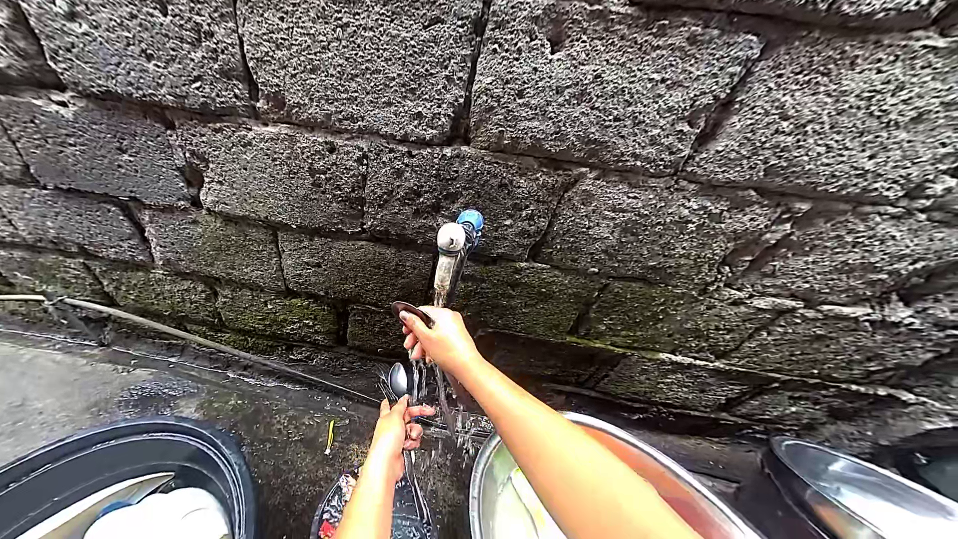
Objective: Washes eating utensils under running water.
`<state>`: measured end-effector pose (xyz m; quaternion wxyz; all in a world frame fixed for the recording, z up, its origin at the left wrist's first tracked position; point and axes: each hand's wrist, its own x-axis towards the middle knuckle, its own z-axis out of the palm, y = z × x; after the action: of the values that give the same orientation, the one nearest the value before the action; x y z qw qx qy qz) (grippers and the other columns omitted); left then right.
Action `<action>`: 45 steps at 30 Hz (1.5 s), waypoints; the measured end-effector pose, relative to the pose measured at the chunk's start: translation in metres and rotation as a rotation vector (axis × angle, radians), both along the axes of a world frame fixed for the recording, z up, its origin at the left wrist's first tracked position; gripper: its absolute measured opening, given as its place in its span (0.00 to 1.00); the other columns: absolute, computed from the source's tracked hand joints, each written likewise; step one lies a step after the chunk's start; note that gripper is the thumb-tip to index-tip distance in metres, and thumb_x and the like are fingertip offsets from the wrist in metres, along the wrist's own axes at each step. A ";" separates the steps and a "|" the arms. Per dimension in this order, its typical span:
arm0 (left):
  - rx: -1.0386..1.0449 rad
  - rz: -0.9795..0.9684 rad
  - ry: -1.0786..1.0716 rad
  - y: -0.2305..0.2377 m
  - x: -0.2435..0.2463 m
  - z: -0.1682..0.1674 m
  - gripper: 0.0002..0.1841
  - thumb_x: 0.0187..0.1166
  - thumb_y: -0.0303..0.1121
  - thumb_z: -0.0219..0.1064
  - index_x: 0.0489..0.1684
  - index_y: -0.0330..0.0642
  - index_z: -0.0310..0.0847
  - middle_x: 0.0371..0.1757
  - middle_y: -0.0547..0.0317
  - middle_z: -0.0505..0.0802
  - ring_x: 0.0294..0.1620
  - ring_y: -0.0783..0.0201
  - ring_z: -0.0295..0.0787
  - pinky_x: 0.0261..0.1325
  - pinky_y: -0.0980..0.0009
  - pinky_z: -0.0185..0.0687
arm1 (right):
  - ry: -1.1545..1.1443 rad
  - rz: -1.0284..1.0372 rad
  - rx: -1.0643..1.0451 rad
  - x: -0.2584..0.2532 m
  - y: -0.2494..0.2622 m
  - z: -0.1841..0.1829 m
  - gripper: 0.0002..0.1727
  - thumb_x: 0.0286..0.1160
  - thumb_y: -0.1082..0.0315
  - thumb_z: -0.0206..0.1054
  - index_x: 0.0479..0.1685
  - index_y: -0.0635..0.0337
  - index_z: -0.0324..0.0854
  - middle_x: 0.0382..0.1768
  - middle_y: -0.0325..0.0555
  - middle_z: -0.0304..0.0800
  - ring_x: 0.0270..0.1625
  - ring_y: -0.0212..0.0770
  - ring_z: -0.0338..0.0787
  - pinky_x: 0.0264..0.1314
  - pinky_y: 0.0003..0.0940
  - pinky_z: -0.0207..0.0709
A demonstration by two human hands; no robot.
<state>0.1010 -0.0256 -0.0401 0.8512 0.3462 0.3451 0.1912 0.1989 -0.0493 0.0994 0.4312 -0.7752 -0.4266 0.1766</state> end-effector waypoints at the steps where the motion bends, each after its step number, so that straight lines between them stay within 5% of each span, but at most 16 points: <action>1: 0.014 -0.007 0.003 -0.001 0.001 0.000 0.20 0.98 0.37 0.39 0.82 0.40 0.58 0.32 0.55 0.90 0.10 0.76 0.64 0.13 0.81 0.56 | 0.025 0.030 0.009 0.001 0.000 -0.001 0.18 0.94 0.60 0.55 0.53 0.66 0.84 0.33 0.45 0.93 0.28 0.32 0.91 0.34 0.28 0.85; 4: 0.050 0.001 0.008 -0.004 0.001 0.003 0.17 0.94 0.33 0.50 0.76 0.38 0.70 0.38 0.50 0.92 0.19 0.69 0.81 0.19 0.78 0.70 | -0.022 0.214 0.025 0.009 -0.001 -0.006 0.20 0.91 0.78 0.49 0.75 0.65 0.78 0.69 0.55 0.87 0.65 0.42 0.92 0.70 0.38 0.83; 5: 0.055 0.003 0.003 -0.004 0.001 0.004 0.16 0.93 0.31 0.52 0.73 0.36 0.72 0.39 0.49 0.93 0.22 0.67 0.85 0.22 0.77 0.74 | -0.072 0.251 0.015 0.011 -0.001 -0.007 0.23 0.89 0.81 0.49 0.78 0.64 0.76 0.73 0.56 0.84 0.70 0.44 0.89 0.75 0.40 0.80; 7: 0.038 0.018 -0.007 -0.006 0.002 0.005 0.15 0.91 0.29 0.56 0.71 0.34 0.72 0.39 0.48 0.92 0.26 0.65 0.87 0.24 0.76 0.78 | -0.093 0.241 0.002 0.012 -0.003 -0.009 0.21 0.89 0.80 0.50 0.73 0.63 0.79 0.68 0.53 0.87 0.63 0.41 0.92 0.68 0.37 0.85; 10: -0.002 0.059 -0.009 -0.008 0.002 0.007 0.13 0.89 0.28 0.59 0.66 0.33 0.70 0.38 0.49 0.90 0.26 0.67 0.86 0.25 0.77 0.79 | -0.104 0.141 -0.011 0.013 -0.005 -0.011 0.10 0.86 0.74 0.61 0.56 0.64 0.87 0.47 0.47 0.94 0.41 0.35 0.92 0.46 0.33 0.85; 12: -0.027 0.085 -0.034 -0.008 0.002 0.007 0.09 0.88 0.27 0.60 0.59 0.33 0.72 0.34 0.51 0.88 0.24 0.67 0.85 0.24 0.77 0.80 | -0.227 0.102 -0.030 0.018 -0.007 -0.019 0.09 0.79 0.70 0.72 0.50 0.66 0.89 0.44 0.52 0.93 0.44 0.43 0.91 0.54 0.43 0.82; 15: -0.039 0.081 -0.102 -0.009 0.003 0.007 0.05 0.89 0.27 0.58 0.52 0.34 0.75 0.28 0.55 0.86 0.23 0.67 0.85 0.24 0.77 0.82 | -0.355 0.116 -0.172 0.024 -0.016 -0.039 0.21 0.69 0.63 0.81 0.56 0.67 0.85 0.54 0.61 0.87 0.58 0.57 0.87 0.66 0.53 0.79; 20: 0.019 0.138 -0.119 -0.011 0.007 0.012 0.09 0.92 0.29 0.54 0.47 0.33 0.78 0.27 0.57 0.87 0.25 0.69 0.85 0.26 0.78 0.80 | -0.074 0.027 -0.200 0.012 -0.024 -0.053 0.13 0.81 0.65 0.72 0.53 0.65 0.83 0.44 0.59 0.88 0.46 0.52 0.88 0.54 0.52 0.80; 22: -0.009 0.186 -0.116 -0.015 0.009 0.013 0.07 0.92 0.28 0.53 0.46 0.34 0.74 0.28 0.56 0.84 0.26 0.68 0.84 0.30 0.77 0.82 | -0.022 0.097 -0.220 0.010 -0.023 -0.057 0.17 0.84 0.65 0.68 0.64 0.67 0.83 0.56 0.62 0.89 0.58 0.54 0.88 0.67 0.53 0.77; 26: 0.010 0.165 -0.172 -0.016 0.009 0.012 0.09 0.92 0.29 0.52 0.49 0.35 0.76 0.31 0.55 0.86 0.31 0.65 0.87 0.37 0.72 0.87 | -0.167 0.097 -0.144 0.007 -0.011 -0.038 0.14 0.86 0.68 0.64 0.59 0.68 0.84 0.54 0.64 0.90 0.60 0.57 0.89 0.68 0.55 0.77; 31: 0.037 0.005 0.005 -0.021 0.009 -0.006 0.16 0.95 0.36 0.48 0.52 0.33 0.78 0.33 0.52 0.90 0.30 0.64 0.89 0.32 0.74 0.84 | -0.145 -0.031 -0.130 0.005 -0.005 0.019 0.23 0.95 0.65 0.51 0.80 0.69 0.69 0.72 0.66 0.80 0.75 0.58 0.81 0.80 0.54 0.69; 34: 0.167 -0.097 0.151 -0.019 0.010 -0.015 0.18 0.96 0.37 0.45 0.62 0.35 0.79 0.33 0.56 0.90 0.21 0.70 0.81 0.25 0.77 0.74 | -0.159 0.111 -0.122 0.004 -0.003 0.022 0.17 0.95 0.71 0.47 0.72 0.67 0.73 0.61 0.58 0.87 0.61 0.49 0.90 0.67 0.46 0.82; 37: 0.322 -0.085 0.203 -0.020 0.014 -0.011 0.17 0.97 0.35 0.44 0.62 0.34 0.76 0.25 0.60 0.84 0.15 0.73 0.70 0.21 0.78 0.68 | -0.248 0.169 -0.100 0.001 -0.004 0.010 0.17 0.90 0.78 0.51 0.70 0.67 0.77 0.58 0.57 0.89 0.58 0.49 0.91 0.66 0.44 0.81; 39: 0.497 -0.064 0.267 -0.021 0.017 -0.010 0.16 0.96 0.33 0.44 0.62 0.32 0.74 0.29 0.59 0.80 0.23 0.69 0.72 0.30 0.73 0.70 | -0.266 0.095 -0.067 0.005 -0.006 -0.008 0.14 0.88 0.71 0.60 0.63 0.67 0.83 0.53 0.61 0.91 0.57 0.54 0.90 0.67 0.51 0.79; 42: 0.742 -0.093 0.399 -0.019 0.015 -0.008 0.20 0.95 0.34 0.45 0.74 0.30 0.69 0.54 0.36 0.88 0.54 0.46 0.87 0.64 0.49 0.79 | -0.127 0.037 -0.168 0.007 -0.010 -0.037 0.19 0.83 0.61 0.70 0.62 0.66 0.83 0.56 0.62 0.89 0.59 0.57 0.88 0.65 0.56 0.78; 45: 0.828 -0.132 0.433 -0.017 0.013 -0.001 0.23 0.95 0.35 0.45 0.83 0.31 0.61 0.65 0.32 0.87 0.68 0.41 0.85 0.74 0.43 0.75 | -0.072 0.059 -0.278 0.008 -0.010 -0.052 0.20 0.82 0.63 0.70 0.67 0.62 0.80 0.57 0.56 0.89 0.57 0.50 0.88 0.65 0.49 0.79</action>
<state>0.1138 -0.0428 -0.0411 0.5604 0.7095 0.3866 0.1818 0.2065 -0.0590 0.0471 0.2988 -0.8204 -0.4356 0.2188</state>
